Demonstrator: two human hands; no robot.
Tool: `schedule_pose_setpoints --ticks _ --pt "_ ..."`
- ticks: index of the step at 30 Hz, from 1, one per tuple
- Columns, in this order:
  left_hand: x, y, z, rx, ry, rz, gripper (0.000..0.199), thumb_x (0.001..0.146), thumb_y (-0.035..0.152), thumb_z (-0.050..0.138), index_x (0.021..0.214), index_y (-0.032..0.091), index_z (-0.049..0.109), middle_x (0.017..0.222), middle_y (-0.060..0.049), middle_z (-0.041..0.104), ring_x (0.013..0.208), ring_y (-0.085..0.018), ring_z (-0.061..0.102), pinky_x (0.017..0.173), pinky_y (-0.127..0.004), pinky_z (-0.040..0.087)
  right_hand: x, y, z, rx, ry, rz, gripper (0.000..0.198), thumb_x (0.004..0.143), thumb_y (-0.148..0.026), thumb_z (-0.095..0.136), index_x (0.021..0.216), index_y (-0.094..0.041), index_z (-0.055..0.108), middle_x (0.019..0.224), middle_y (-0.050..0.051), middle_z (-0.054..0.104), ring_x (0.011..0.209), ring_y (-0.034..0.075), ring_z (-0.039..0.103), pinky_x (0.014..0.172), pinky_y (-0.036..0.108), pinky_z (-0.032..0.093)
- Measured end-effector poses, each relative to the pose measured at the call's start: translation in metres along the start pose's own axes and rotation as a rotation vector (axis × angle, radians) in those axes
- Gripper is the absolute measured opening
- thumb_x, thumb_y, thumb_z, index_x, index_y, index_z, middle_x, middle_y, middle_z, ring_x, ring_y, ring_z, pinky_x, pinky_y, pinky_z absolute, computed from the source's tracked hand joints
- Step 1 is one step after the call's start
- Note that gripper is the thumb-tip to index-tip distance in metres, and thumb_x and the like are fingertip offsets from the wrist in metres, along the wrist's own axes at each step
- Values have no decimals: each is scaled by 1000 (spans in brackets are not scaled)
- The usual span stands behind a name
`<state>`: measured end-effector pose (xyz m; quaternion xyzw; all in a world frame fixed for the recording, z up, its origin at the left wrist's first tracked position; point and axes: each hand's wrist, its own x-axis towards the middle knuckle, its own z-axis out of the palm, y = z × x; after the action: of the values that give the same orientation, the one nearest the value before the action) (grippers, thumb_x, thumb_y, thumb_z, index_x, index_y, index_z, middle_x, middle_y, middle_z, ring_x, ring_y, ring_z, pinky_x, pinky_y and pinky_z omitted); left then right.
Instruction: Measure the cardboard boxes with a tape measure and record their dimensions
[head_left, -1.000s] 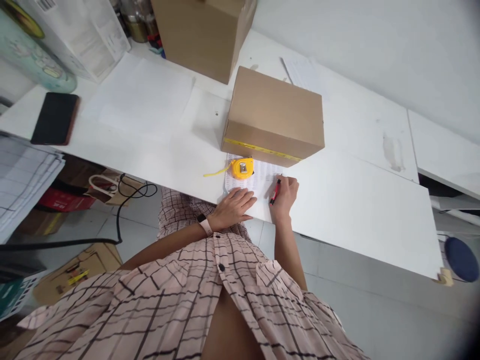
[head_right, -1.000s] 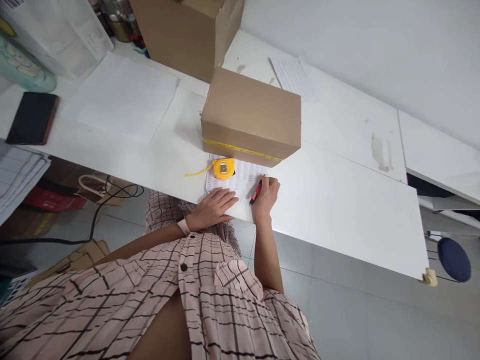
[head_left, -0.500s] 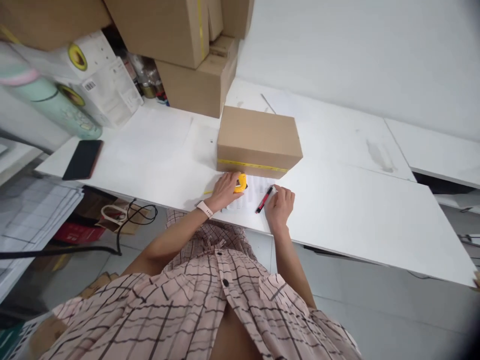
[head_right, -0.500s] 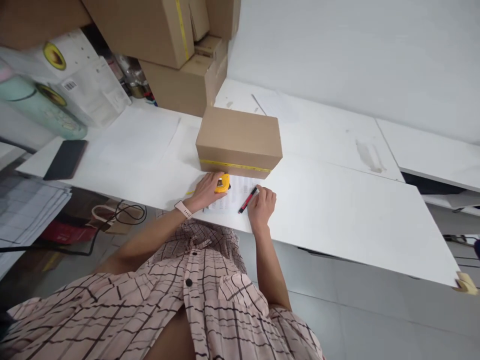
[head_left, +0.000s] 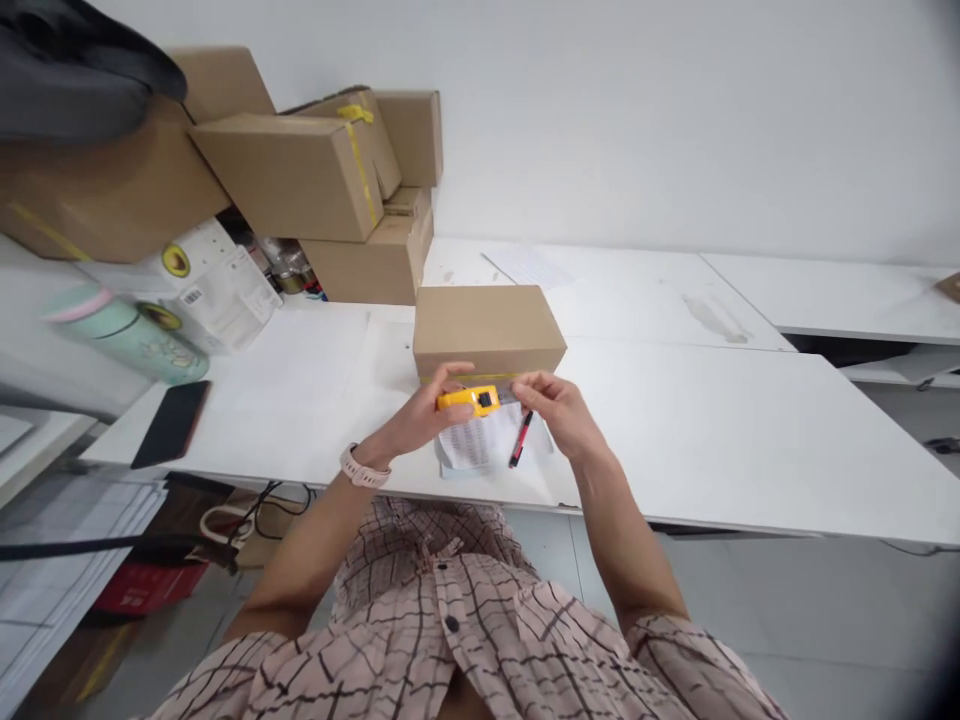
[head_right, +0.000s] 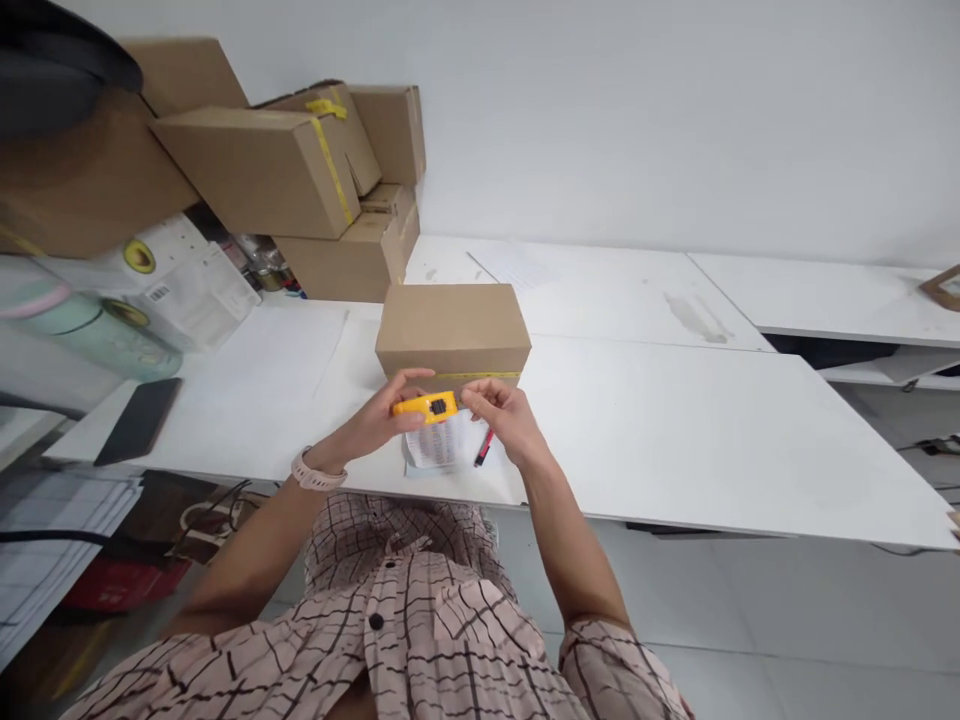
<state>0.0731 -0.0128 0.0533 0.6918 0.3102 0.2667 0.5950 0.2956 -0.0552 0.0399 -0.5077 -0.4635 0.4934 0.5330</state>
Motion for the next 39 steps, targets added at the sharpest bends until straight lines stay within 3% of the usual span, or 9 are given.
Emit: schedule_pose_setpoints --ticks 5,9,12,15,22,28,33,39 --pt "16 30 -58 118 300 32 69 78 44 74 138 23 45 110 -7 66 93 -22 64 76 -33 49 62 -37 -46 56 165 -197 27 72 -43 81 71 -20 67 64 -2 56 62 10 48 63 26 43" --pt "31 39 -121 116 510 28 67 72 45 74 130 20 52 108 -6 69 89 -20 64 67 -28 45 123 -45 -85 73 293 -147 20 73 -26 74 62 -17 60 62 -2 53 59 8 45 57 23 39" --pt "38 31 -158 60 597 -19 57 71 44 73 119 18 57 101 -6 69 83 -18 64 61 -26 42 149 -33 -91 -17 378 -64 20 74 -20 68 59 -18 55 61 -1 53 59 8 46 58 23 40" --pt "43 18 -179 49 606 -77 53 70 44 72 113 16 58 91 -5 68 69 -15 61 57 -25 39 160 -16 -84 -136 426 -51 14 74 -20 63 63 -18 55 64 -1 54 63 10 49 60 25 43" --pt "54 1 -188 57 545 -121 59 69 48 72 116 16 57 89 -5 69 61 -14 60 53 -24 37 173 4 -85 -358 520 -67 11 73 -29 60 77 -19 62 77 1 63 75 15 56 68 28 45" --pt "59 -1 -189 60 507 -123 60 70 49 72 116 15 57 90 -4 68 62 -13 59 54 -25 36 168 4 -83 -475 449 12 22 77 -37 59 89 -19 65 96 6 70 84 18 60 75 30 45" --pt "62 -1 -187 70 484 -111 60 70 51 73 118 17 58 96 -4 68 68 -13 60 56 -24 36 160 2 -72 -400 263 91 37 79 -46 63 105 -19 64 113 9 70 92 18 63 76 27 46" --pt "61 -1 -186 110 457 -113 54 76 52 69 117 18 62 105 -5 68 74 -13 60 60 -24 38 158 1 -64 -302 296 164 33 78 -45 66 98 -18 64 107 8 72 87 18 64 69 26 48"
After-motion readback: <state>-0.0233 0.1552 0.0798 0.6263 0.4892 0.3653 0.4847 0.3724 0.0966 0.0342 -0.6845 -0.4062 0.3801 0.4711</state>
